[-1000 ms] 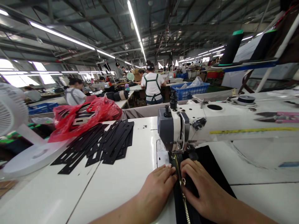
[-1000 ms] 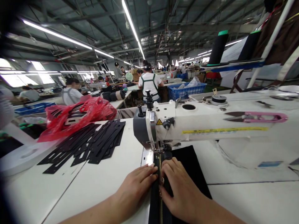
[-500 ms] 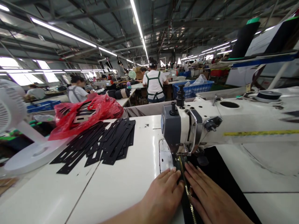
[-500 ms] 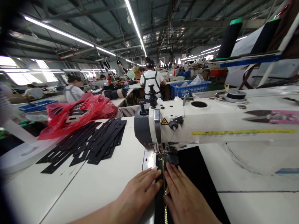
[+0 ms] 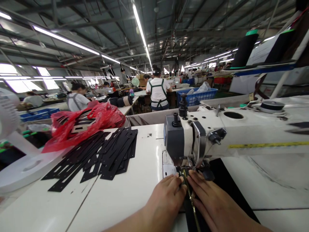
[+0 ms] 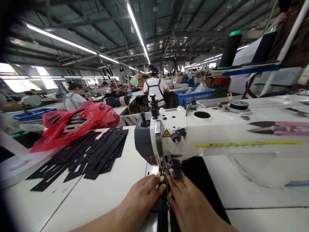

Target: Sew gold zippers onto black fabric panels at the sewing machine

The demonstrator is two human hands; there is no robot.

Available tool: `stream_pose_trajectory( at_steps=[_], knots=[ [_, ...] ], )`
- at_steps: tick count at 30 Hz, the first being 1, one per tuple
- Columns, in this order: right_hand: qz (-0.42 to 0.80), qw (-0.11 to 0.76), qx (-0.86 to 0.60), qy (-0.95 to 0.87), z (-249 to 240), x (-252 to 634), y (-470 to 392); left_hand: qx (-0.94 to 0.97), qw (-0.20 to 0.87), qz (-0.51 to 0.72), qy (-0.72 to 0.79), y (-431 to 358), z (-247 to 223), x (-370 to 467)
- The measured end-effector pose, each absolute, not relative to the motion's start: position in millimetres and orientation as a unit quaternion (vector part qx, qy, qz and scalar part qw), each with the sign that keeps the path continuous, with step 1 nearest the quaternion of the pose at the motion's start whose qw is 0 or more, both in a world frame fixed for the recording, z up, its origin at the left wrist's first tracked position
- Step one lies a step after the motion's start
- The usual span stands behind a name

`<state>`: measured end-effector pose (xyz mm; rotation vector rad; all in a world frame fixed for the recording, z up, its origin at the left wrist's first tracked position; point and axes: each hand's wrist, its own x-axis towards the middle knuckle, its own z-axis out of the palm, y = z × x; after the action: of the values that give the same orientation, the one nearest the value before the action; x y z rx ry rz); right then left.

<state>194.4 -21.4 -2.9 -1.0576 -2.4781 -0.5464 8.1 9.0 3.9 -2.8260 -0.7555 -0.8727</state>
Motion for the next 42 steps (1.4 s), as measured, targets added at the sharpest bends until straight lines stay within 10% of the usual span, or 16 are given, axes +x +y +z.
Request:
stream_pose_trajectory(
  at_steps=[42],
  knots=[
    [-0.016,0.313,-0.523,-0.792,-8,192,7,-0.917,0.088,-0.305,-0.241,13,2,8]
  ],
)
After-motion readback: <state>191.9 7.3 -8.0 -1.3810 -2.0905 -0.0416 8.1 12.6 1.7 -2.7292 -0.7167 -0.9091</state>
